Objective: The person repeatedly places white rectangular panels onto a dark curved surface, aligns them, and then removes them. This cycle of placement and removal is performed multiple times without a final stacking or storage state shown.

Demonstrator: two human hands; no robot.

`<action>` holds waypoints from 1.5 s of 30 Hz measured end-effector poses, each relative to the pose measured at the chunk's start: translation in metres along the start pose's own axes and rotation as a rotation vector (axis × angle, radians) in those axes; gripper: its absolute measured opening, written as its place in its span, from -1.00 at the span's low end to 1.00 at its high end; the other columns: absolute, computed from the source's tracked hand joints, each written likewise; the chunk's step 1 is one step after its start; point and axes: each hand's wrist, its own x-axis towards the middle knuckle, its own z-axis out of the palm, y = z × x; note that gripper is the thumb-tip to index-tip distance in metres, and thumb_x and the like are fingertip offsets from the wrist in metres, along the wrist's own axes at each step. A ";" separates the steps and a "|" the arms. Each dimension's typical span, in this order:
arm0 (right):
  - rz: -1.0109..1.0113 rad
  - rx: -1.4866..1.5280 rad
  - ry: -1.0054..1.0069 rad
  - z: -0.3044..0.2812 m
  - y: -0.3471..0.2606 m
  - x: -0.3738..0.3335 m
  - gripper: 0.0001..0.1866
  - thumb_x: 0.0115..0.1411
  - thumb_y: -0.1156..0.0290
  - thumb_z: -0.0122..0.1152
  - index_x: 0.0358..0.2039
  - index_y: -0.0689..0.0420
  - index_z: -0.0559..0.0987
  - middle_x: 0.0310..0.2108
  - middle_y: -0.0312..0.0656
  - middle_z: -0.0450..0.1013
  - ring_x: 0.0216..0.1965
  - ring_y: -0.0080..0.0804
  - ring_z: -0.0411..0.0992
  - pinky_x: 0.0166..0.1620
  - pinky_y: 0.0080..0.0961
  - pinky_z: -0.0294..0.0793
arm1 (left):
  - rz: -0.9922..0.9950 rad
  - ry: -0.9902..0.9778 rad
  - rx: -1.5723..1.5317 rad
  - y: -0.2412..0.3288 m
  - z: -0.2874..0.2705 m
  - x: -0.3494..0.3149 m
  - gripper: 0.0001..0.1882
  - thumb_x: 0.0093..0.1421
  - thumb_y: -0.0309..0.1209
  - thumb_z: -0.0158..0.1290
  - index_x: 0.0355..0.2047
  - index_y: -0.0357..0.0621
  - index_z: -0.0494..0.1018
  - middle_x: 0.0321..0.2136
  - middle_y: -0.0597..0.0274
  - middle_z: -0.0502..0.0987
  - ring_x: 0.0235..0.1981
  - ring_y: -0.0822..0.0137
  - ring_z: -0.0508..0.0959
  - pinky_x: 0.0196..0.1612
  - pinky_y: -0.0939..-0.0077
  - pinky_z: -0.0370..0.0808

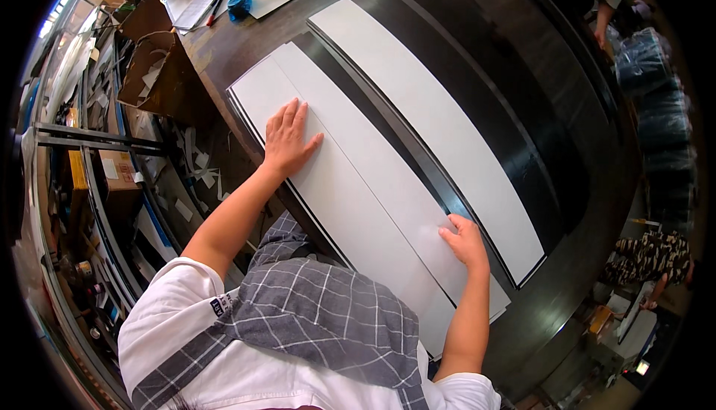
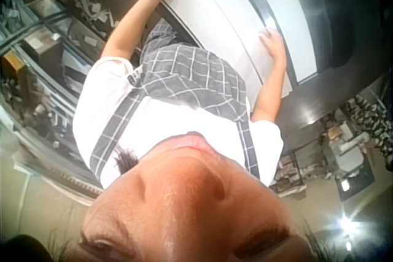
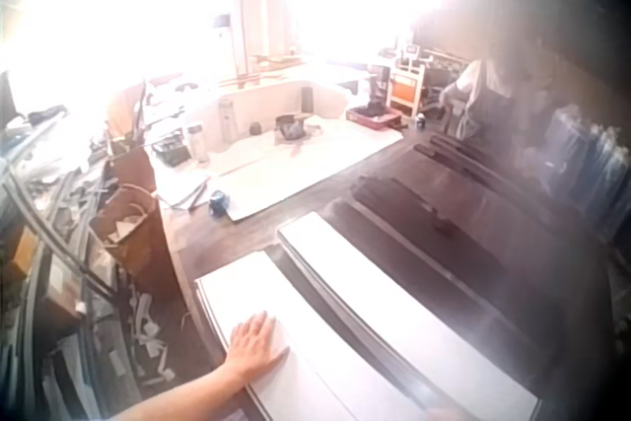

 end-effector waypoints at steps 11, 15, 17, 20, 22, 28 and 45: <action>0.057 -0.045 -0.014 -0.002 -0.007 0.000 -0.62 0.00 0.36 0.28 -0.25 0.38 0.46 -0.49 0.02 0.39 -0.48 -0.32 0.34 -0.34 -0.38 0.36 | 0.113 0.136 0.024 -0.026 0.007 0.035 -0.45 0.22 -0.13 -0.03 0.19 -0.05 0.32 0.24 0.24 0.24 0.12 0.13 0.27 0.14 0.22 0.20; 0.047 -0.014 -0.035 -0.001 -0.001 0.000 -0.62 0.00 0.36 0.27 -0.25 0.36 0.46 -0.50 0.03 0.37 -0.49 -0.33 0.33 -0.36 -0.39 0.35 | 0.101 0.115 0.011 -0.025 0.006 0.035 -0.45 0.23 -0.12 -0.05 0.20 -0.04 0.31 0.25 0.24 0.24 0.12 0.10 0.27 0.15 0.20 0.20; 0.037 -0.006 -0.013 0.002 0.004 0.000 -0.63 0.00 0.35 0.28 -0.26 0.36 0.46 -0.51 0.02 0.35 -0.50 -0.34 0.31 -0.36 -0.39 0.34 | 0.087 0.097 -0.008 -0.025 0.004 0.034 -0.45 0.24 -0.11 -0.07 0.20 -0.03 0.30 0.26 0.25 0.23 0.12 0.10 0.25 0.17 0.19 0.16; 0.041 -0.011 -0.008 0.002 0.001 -0.001 -0.62 -0.01 0.34 0.28 -0.26 0.36 0.47 -0.49 0.05 0.38 -0.48 -0.29 0.36 -0.35 -0.37 0.36 | 0.065 0.071 -0.037 -0.026 0.004 0.034 -0.44 0.24 -0.11 -0.08 0.22 -0.01 0.28 0.27 0.29 0.21 0.14 0.12 0.22 0.22 0.18 0.10; 0.025 -0.036 0.009 0.003 0.003 -0.002 -0.62 -0.01 0.33 0.29 -0.26 0.35 0.48 -0.45 0.08 0.42 -0.43 -0.23 0.42 -0.31 -0.34 0.39 | 0.062 0.060 -0.042 -0.025 0.006 0.034 -0.44 0.23 -0.11 -0.08 0.22 0.01 0.28 0.27 0.29 0.21 0.14 0.11 0.22 0.21 0.17 0.11; 0.080 -0.094 0.086 -0.001 -0.004 -0.012 -0.65 -0.05 0.31 0.33 -0.30 0.29 0.55 -0.36 0.05 0.52 -0.30 -0.09 0.51 -0.23 -0.31 0.45 | 0.040 0.070 -0.017 -0.024 0.008 0.035 -0.46 0.23 -0.12 -0.06 0.21 0.07 0.30 0.26 0.33 0.24 0.17 0.08 0.22 0.23 0.12 0.11; 0.339 -0.207 0.172 -0.013 0.020 -0.056 -0.68 -0.07 0.23 0.31 -0.45 0.26 0.53 -0.43 0.02 0.51 -0.34 -0.05 0.47 -0.28 -0.25 0.42 | 0.117 0.125 0.050 -0.036 0.023 0.038 -0.48 0.26 -0.08 -0.13 0.21 0.12 0.30 0.26 0.33 0.25 0.19 0.07 0.21 0.26 0.10 0.08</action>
